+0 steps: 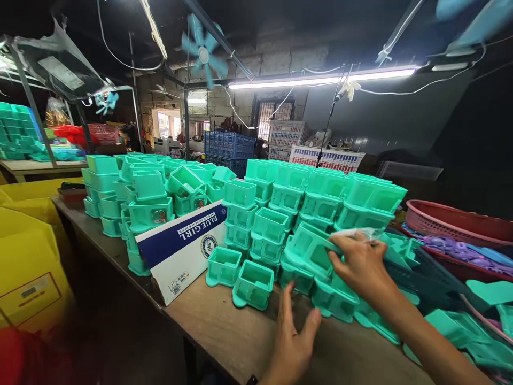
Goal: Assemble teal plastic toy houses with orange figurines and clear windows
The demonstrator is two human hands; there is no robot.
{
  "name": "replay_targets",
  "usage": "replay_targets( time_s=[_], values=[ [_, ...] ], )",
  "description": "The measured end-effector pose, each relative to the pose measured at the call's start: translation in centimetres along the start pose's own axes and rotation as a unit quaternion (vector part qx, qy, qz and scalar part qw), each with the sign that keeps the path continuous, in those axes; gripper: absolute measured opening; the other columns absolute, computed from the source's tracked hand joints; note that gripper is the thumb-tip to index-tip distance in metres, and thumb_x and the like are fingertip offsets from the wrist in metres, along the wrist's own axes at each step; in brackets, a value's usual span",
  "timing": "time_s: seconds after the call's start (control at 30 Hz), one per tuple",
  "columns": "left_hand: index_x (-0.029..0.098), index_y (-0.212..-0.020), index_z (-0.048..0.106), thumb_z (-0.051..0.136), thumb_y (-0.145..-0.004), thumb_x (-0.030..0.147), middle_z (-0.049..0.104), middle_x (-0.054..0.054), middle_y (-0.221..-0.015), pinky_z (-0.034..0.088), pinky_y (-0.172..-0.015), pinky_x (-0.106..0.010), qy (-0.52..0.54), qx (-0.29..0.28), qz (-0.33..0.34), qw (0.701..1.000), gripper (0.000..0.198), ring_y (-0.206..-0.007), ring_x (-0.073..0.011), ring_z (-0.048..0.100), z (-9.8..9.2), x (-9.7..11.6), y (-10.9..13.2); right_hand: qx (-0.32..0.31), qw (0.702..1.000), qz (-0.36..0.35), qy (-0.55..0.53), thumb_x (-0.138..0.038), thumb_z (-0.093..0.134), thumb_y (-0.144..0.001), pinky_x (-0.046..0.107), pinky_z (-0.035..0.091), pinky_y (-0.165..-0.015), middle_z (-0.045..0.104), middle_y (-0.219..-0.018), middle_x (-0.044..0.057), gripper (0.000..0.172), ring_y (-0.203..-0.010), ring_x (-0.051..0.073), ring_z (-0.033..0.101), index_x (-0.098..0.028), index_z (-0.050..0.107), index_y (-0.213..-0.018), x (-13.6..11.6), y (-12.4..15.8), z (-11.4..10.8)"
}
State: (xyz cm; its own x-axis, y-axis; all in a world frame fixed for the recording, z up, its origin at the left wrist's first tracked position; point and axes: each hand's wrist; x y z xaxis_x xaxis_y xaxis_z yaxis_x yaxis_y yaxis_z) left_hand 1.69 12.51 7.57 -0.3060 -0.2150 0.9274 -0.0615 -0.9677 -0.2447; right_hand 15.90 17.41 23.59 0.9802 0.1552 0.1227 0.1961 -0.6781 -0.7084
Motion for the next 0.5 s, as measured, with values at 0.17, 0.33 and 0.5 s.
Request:
replay_targets(
  time_s=[0.17, 0.33, 0.5],
  values=[
    [0.016, -0.143, 0.057, 0.075, -0.073, 0.028, 0.054, -0.020, -0.152, 0.038, -0.123, -0.054, -0.185, -0.100, 0.004, 0.978, 0.073, -0.144, -0.0397, 0.049, -2.5, -6.1, 2.3, -0.027, 1.000, -0.005, 0.014, -0.017, 0.050, -0.087, 0.047, 0.033, -0.087, 0.078, -0.097, 0.013, 0.022, -0.112, 0.039, 0.060, -0.020, 0.072, -0.089, 0.6, -2.7, 2.3],
    [0.013, -0.143, 0.059, 0.069, -0.078, 0.028, 0.057, -0.021, -0.149, 0.040, -0.123, -0.054, -0.248, -0.121, 0.011, 0.961, 0.068, -0.145, -0.0393, 0.048, -3.5, -8.1, 2.6, -0.050, 0.999, -0.003, 0.011, -0.009, 0.051, -0.088, 0.049, 0.033, -0.093, 0.077, -0.098, 0.012, 0.024, -0.118, 0.037, 0.057, -0.020, 0.072, -0.091, 0.0, -3.3, 4.9],
    [0.018, -0.145, 0.058, 0.070, -0.085, 0.031, 0.058, -0.018, -0.150, 0.042, -0.123, -0.053, -0.252, -0.141, 0.040, 0.957, 0.063, -0.145, -0.0369, 0.050, -4.2, -8.2, 2.6, -0.035, 0.999, 0.030, -0.005, -0.010, 0.048, -0.094, 0.052, 0.033, -0.099, 0.075, -0.118, 0.014, 0.032, -0.122, 0.036, 0.056, -0.021, 0.072, -0.113, 0.0, -2.4, 5.7]
  ],
)
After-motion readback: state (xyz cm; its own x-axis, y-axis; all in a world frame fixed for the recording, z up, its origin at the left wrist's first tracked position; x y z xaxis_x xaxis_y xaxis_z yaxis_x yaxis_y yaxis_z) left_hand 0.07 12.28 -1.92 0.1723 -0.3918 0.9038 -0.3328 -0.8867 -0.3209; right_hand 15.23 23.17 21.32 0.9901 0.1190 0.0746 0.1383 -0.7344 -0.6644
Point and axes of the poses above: each hand's wrist, its own y-axis away from the middle knuckle, its own z-axis out of the palm, x = y × z
